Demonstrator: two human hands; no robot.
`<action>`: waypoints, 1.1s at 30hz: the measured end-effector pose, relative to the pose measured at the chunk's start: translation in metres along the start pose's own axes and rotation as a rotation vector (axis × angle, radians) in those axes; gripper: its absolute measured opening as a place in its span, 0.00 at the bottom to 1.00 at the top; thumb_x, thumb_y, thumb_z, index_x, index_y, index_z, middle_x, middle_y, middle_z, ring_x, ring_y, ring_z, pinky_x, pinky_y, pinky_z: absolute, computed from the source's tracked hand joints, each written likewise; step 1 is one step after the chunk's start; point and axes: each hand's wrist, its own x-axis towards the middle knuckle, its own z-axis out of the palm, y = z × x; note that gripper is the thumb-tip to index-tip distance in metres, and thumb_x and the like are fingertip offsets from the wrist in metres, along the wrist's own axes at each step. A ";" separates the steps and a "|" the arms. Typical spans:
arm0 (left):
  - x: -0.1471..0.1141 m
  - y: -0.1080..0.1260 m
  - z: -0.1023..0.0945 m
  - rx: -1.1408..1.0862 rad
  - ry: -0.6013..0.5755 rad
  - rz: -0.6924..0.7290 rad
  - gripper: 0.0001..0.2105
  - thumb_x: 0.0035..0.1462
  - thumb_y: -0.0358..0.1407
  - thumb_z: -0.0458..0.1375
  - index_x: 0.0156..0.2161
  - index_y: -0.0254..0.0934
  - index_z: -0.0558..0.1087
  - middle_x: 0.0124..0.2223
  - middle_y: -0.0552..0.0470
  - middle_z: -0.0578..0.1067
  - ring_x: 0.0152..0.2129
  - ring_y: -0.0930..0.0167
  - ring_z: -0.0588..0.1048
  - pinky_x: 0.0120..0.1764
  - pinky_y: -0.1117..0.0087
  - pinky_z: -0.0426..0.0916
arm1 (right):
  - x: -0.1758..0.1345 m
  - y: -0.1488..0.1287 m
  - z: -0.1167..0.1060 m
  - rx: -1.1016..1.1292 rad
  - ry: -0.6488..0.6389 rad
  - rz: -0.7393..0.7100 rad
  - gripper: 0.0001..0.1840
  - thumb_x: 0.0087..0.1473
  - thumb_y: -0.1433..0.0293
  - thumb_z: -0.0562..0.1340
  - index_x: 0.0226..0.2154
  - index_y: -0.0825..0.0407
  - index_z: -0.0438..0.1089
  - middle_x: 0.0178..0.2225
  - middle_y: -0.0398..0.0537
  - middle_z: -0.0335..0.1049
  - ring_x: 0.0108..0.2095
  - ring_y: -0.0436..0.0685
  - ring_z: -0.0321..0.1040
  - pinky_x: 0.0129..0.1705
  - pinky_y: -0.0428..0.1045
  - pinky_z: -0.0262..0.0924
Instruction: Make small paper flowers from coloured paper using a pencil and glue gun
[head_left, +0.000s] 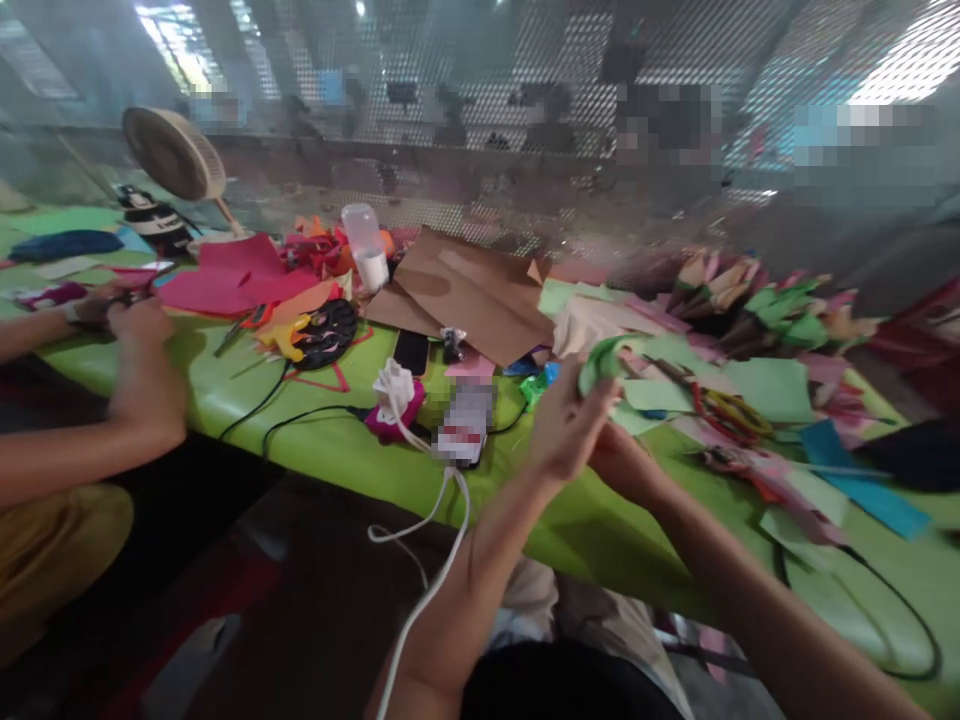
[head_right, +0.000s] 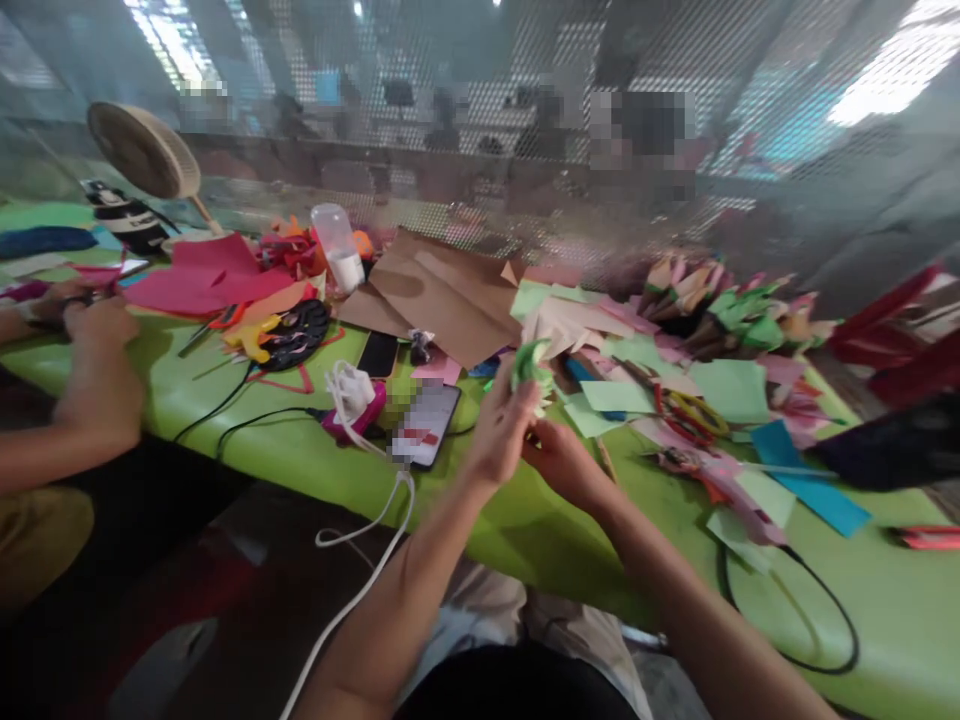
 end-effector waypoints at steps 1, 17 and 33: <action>0.002 -0.004 -0.002 -0.018 0.024 -0.027 0.16 0.68 0.50 0.55 0.43 0.40 0.74 0.36 0.49 0.73 0.34 0.66 0.71 0.42 0.66 0.72 | -0.006 0.002 -0.013 -0.017 0.004 0.009 0.14 0.62 0.57 0.66 0.39 0.50 0.78 0.34 0.47 0.79 0.32 0.57 0.74 0.35 0.53 0.73; 0.003 -0.057 -0.012 0.051 0.065 -0.241 0.23 0.65 0.52 0.58 0.57 0.40 0.71 0.33 0.56 0.68 0.29 0.72 0.65 0.35 0.71 0.66 | -0.014 -0.034 -0.048 -0.102 0.302 -0.180 0.06 0.59 0.68 0.66 0.37 0.48 0.80 0.30 0.46 0.76 0.32 0.56 0.71 0.34 0.49 0.66; -0.001 -0.059 -0.011 0.222 -0.069 -0.160 0.26 0.63 0.60 0.55 0.51 0.40 0.72 0.45 0.48 0.75 0.45 0.63 0.72 0.52 0.61 0.68 | -0.020 -0.020 -0.035 -0.305 0.347 -0.202 0.08 0.56 0.76 0.65 0.30 0.48 0.76 0.28 0.46 0.75 0.31 0.57 0.69 0.34 0.50 0.64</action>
